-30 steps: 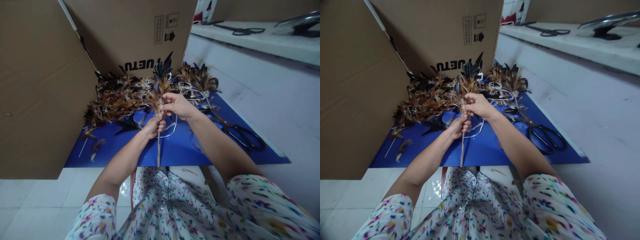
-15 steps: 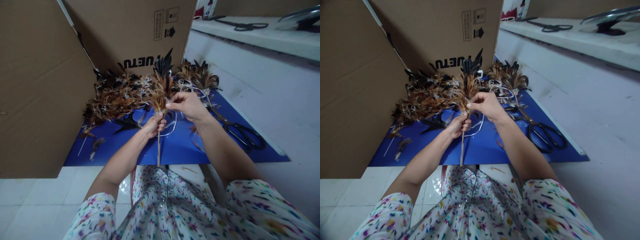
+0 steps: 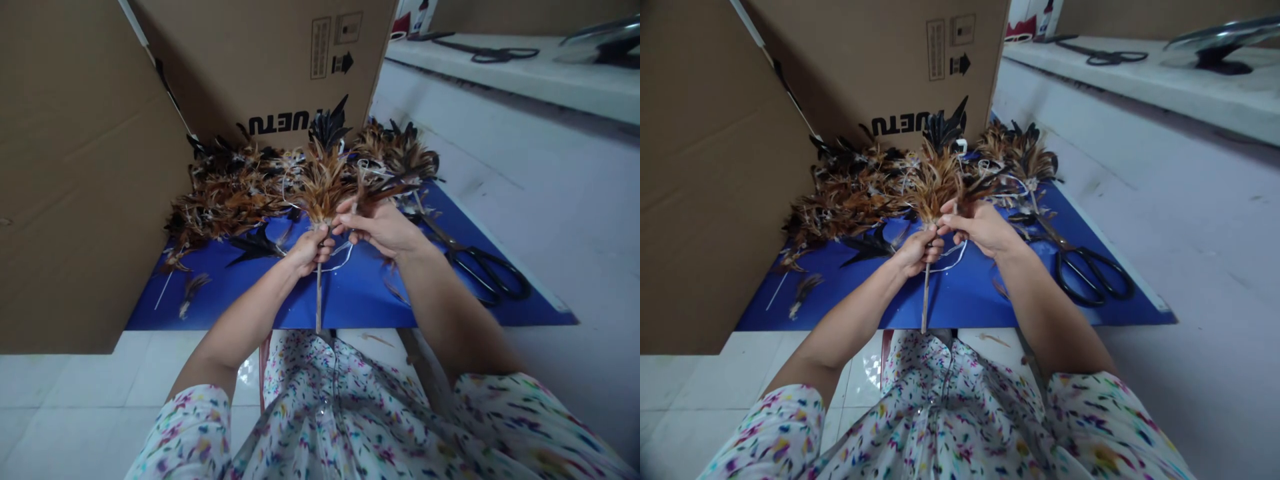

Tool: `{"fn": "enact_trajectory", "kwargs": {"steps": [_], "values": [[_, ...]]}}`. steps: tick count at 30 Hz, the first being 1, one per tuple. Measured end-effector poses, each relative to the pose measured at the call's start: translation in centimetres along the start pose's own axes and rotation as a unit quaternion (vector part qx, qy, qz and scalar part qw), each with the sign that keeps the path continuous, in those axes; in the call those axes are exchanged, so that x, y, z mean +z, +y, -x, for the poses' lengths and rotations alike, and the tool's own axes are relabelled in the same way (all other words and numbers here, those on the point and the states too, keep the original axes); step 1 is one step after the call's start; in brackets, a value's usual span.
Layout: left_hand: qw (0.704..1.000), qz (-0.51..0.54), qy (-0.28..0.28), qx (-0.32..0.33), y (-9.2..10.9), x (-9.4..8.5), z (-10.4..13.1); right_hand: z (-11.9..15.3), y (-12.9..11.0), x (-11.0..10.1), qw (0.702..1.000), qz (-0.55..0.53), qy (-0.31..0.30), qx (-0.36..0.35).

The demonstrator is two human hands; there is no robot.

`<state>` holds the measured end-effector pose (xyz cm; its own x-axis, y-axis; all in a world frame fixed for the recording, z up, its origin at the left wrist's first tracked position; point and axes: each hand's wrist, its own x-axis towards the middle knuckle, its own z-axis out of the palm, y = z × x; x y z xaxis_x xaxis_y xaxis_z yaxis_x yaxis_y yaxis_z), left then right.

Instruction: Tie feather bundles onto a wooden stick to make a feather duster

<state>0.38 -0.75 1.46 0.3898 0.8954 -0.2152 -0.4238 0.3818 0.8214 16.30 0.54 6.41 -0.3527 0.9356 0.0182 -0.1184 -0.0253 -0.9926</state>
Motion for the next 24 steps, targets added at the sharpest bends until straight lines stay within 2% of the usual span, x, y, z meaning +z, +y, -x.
{"fn": "enact_trajectory", "kwargs": {"steps": [4,9,12,14,16,24], "values": [[1.0,-0.002,-0.006,-0.002,-0.1,-0.1,0.0,0.2,0.2,0.1,0.999,-0.035,-0.013,0.019],[1.0,0.004,0.0,-0.008,-0.1,0.0,-0.1,0.0,0.5,0.1,0.998,-0.04,-0.001,0.048],[1.0,0.01,0.02,-0.011,-0.2,0.1,-0.1,-0.4,0.7,-0.1,0.998,0.032,0.046,0.002],[0.999,0.011,0.033,-0.009,-0.2,0.1,-0.1,-0.5,0.8,-0.2,0.987,0.115,0.096,-0.054],[0.999,0.006,0.035,-0.008,-0.2,0.2,-0.1,-0.5,0.5,-0.2,0.977,0.164,0.118,-0.072],[0.999,-0.001,0.039,-0.015,0.0,0.5,0.1,0.1,-0.6,-0.8,0.998,0.043,0.045,-0.025]]}}
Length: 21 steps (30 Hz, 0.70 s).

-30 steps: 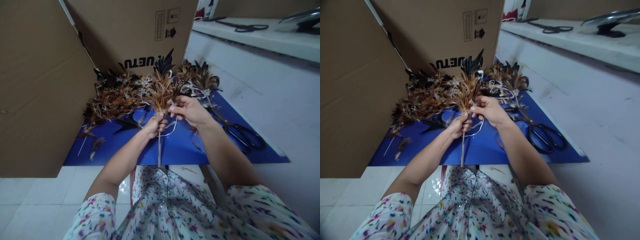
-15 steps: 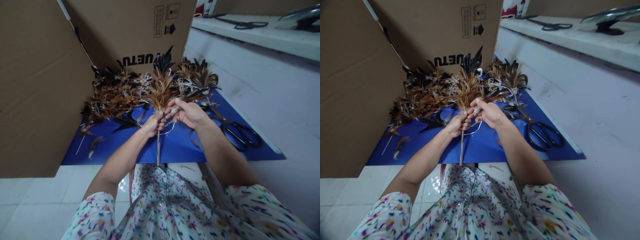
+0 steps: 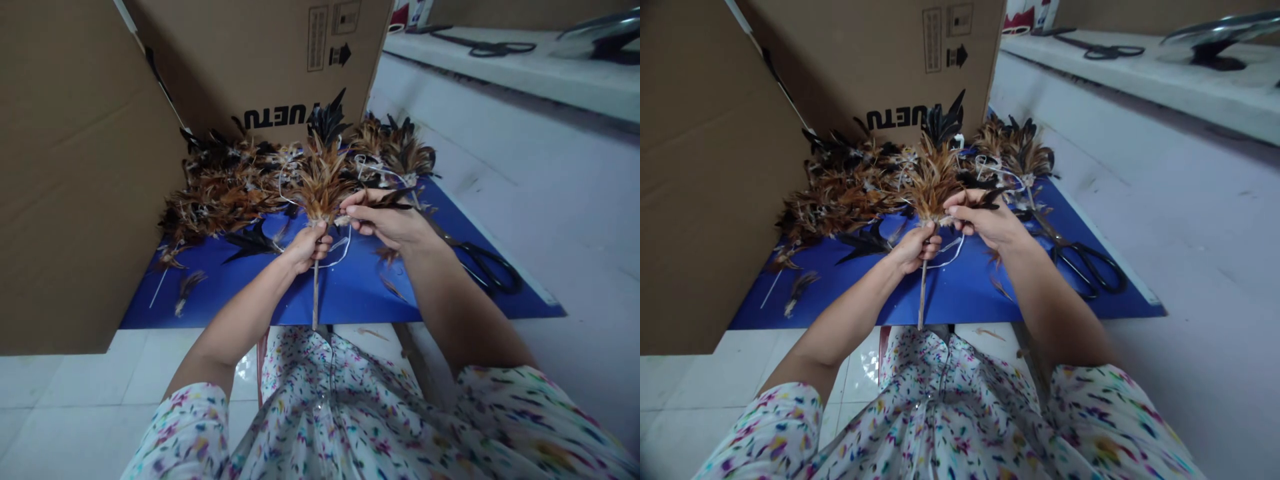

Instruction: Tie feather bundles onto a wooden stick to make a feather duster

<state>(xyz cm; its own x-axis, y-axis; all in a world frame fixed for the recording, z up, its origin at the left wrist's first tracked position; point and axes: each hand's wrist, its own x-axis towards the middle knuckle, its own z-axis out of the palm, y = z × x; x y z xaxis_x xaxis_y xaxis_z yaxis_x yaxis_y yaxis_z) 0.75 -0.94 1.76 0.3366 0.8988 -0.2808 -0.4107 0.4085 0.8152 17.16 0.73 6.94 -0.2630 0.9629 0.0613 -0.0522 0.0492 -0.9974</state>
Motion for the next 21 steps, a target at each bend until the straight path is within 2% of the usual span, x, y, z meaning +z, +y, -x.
{"fn": "enact_trajectory", "kwargs": {"steps": [6,10,14,17,21], "values": [[1.0,0.005,0.002,-0.005,0.0,0.1,0.1,1.1,-0.2,-1.2,0.998,-0.034,-0.057,0.014],[1.0,0.0,-0.001,-0.004,-0.1,0.1,0.1,1.2,-0.7,-0.9,0.999,-0.019,-0.026,0.005],[1.0,0.004,-0.011,-0.004,-0.2,0.0,0.1,0.3,-1.5,0.0,0.998,0.047,-0.007,-0.048],[1.0,0.006,-0.02,-0.006,-0.2,-0.1,0.1,-0.7,-2.3,0.9,0.99,0.115,-0.042,-0.074],[1.0,-0.002,-0.007,-0.007,-0.1,0.1,0.2,-2.5,-3.1,2.1,0.974,0.181,-0.125,-0.052]]}}
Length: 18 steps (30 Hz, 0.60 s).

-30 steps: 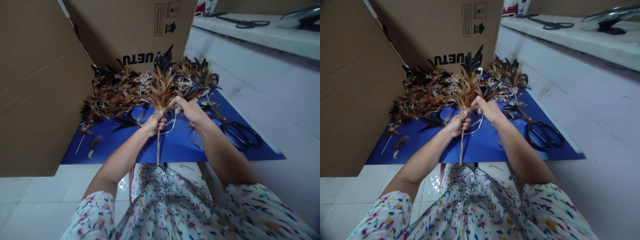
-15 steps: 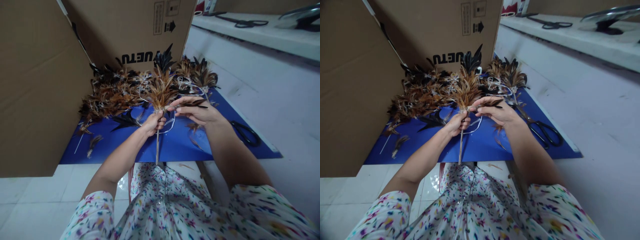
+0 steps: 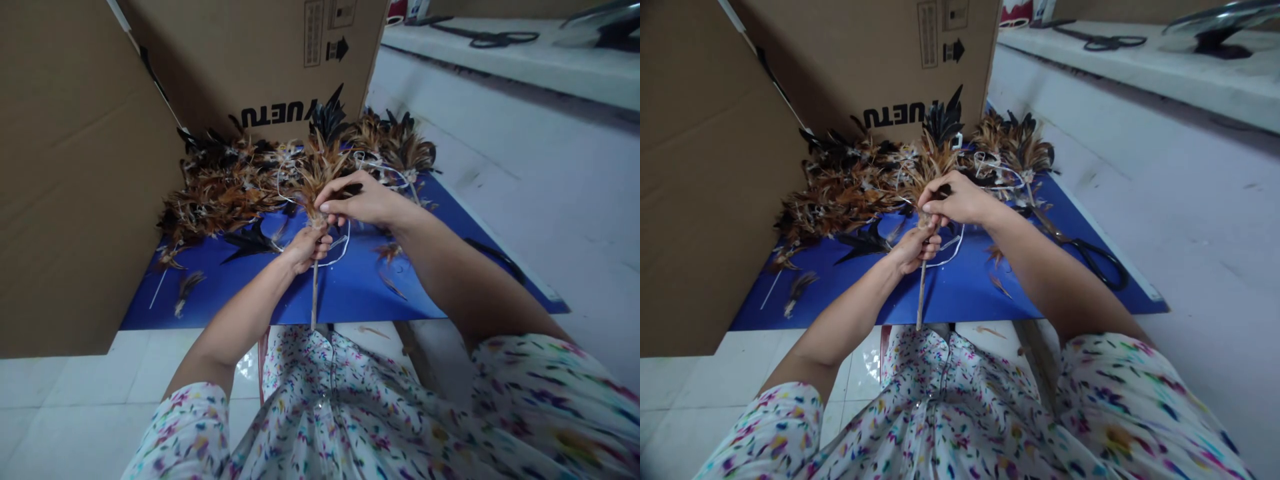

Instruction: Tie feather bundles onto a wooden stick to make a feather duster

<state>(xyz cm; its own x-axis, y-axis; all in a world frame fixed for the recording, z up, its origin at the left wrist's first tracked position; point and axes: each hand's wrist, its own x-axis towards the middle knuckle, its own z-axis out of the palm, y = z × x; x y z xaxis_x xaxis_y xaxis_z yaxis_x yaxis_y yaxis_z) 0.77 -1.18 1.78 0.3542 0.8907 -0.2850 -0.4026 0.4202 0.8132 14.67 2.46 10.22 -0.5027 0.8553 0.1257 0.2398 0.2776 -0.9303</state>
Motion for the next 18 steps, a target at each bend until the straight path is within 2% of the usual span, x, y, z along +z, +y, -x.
{"fn": "enact_trajectory", "kwargs": {"steps": [6,12,15,18], "values": [[1.0,-0.012,0.004,0.014,-0.1,0.2,0.1,-3.0,0.1,0.2,0.992,0.049,-0.098,0.068],[0.999,-0.032,0.015,0.02,-0.2,0.3,0.2,-3.9,-0.6,1.2,0.979,0.143,-0.079,0.123],[0.999,-0.034,0.009,0.021,-0.1,0.2,0.2,-3.9,-0.7,1.5,0.973,0.189,-0.067,0.112],[0.999,-0.04,-0.002,0.026,-0.2,0.0,0.1,-3.9,-0.4,1.6,0.971,0.202,-0.086,0.09]]}}
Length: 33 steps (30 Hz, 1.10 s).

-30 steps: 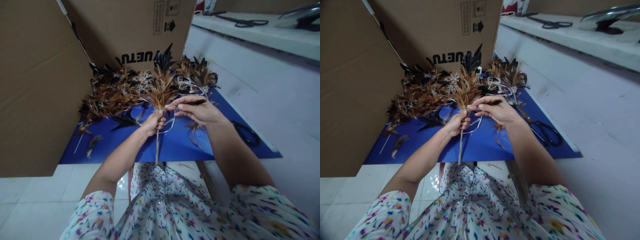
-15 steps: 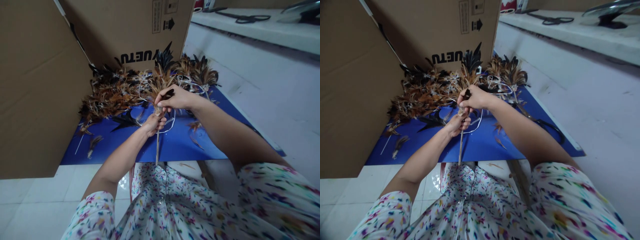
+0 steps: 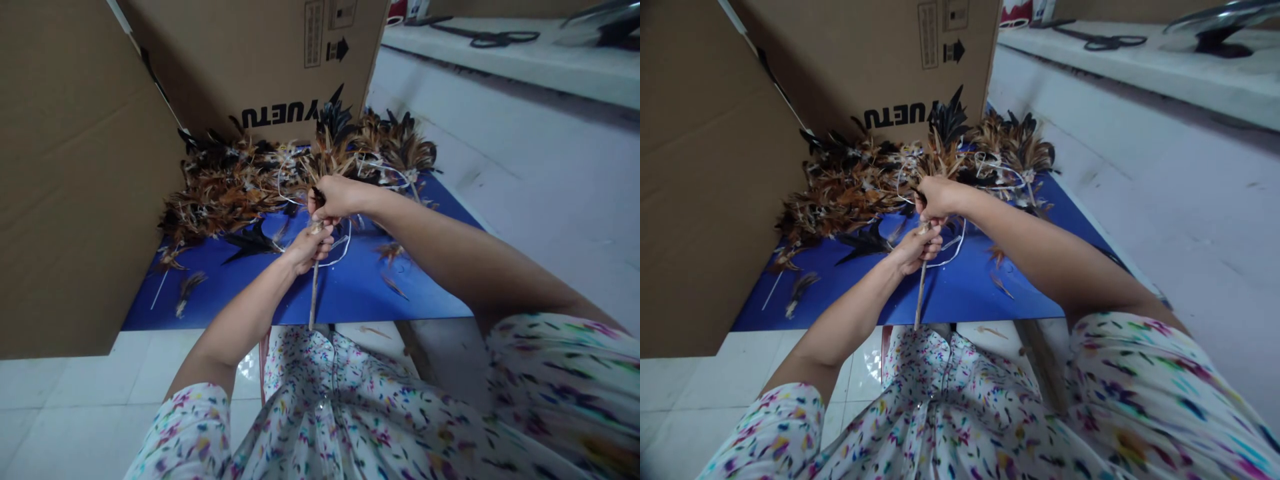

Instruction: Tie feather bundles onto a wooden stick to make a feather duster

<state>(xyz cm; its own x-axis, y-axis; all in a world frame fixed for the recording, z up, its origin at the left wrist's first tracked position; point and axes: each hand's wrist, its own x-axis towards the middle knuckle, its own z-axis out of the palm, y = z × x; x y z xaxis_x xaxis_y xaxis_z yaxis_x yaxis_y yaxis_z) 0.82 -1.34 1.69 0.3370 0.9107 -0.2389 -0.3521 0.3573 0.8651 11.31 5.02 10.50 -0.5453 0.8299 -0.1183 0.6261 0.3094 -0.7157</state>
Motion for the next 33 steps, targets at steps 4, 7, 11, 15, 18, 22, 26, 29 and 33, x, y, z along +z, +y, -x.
{"fn": "enact_trajectory", "kwargs": {"steps": [4,7,11,15,18,22,26,29,33], "values": [[1.0,-0.013,-0.02,0.006,0.1,-0.2,-0.2,-0.1,0.3,0.1,0.999,-0.026,0.03,-0.009],[0.999,0.002,-0.04,-0.006,0.3,-0.2,-0.2,0.0,0.3,0.1,0.999,0.017,0.023,-0.018],[0.998,0.033,-0.035,-0.037,0.8,-0.1,-0.1,0.0,0.4,-0.1,0.993,0.105,0.009,-0.05],[0.998,0.041,-0.034,-0.036,0.9,0.1,0.0,0.2,0.3,0.1,0.986,0.151,0.044,-0.052],[0.998,0.033,-0.04,-0.029,0.8,0.1,0.1,0.3,0.1,0.3,0.969,0.222,0.091,-0.048],[0.999,0.033,-0.027,-0.029,0.8,0.0,0.2,0.8,0.3,0.1,0.958,0.247,0.131,-0.061],[0.999,0.042,-0.013,-0.022,0.9,0.0,0.2,3.5,0.9,-0.4,0.952,0.136,0.26,-0.082],[0.999,0.036,0.0,-0.018,0.9,0.1,0.3,6.9,1.8,0.0,0.907,0.086,0.408,-0.063],[1.0,0.009,0.014,-0.004,1.0,0.4,0.5,9.1,4.2,2.5,0.956,0.022,0.292,-0.008]]}}
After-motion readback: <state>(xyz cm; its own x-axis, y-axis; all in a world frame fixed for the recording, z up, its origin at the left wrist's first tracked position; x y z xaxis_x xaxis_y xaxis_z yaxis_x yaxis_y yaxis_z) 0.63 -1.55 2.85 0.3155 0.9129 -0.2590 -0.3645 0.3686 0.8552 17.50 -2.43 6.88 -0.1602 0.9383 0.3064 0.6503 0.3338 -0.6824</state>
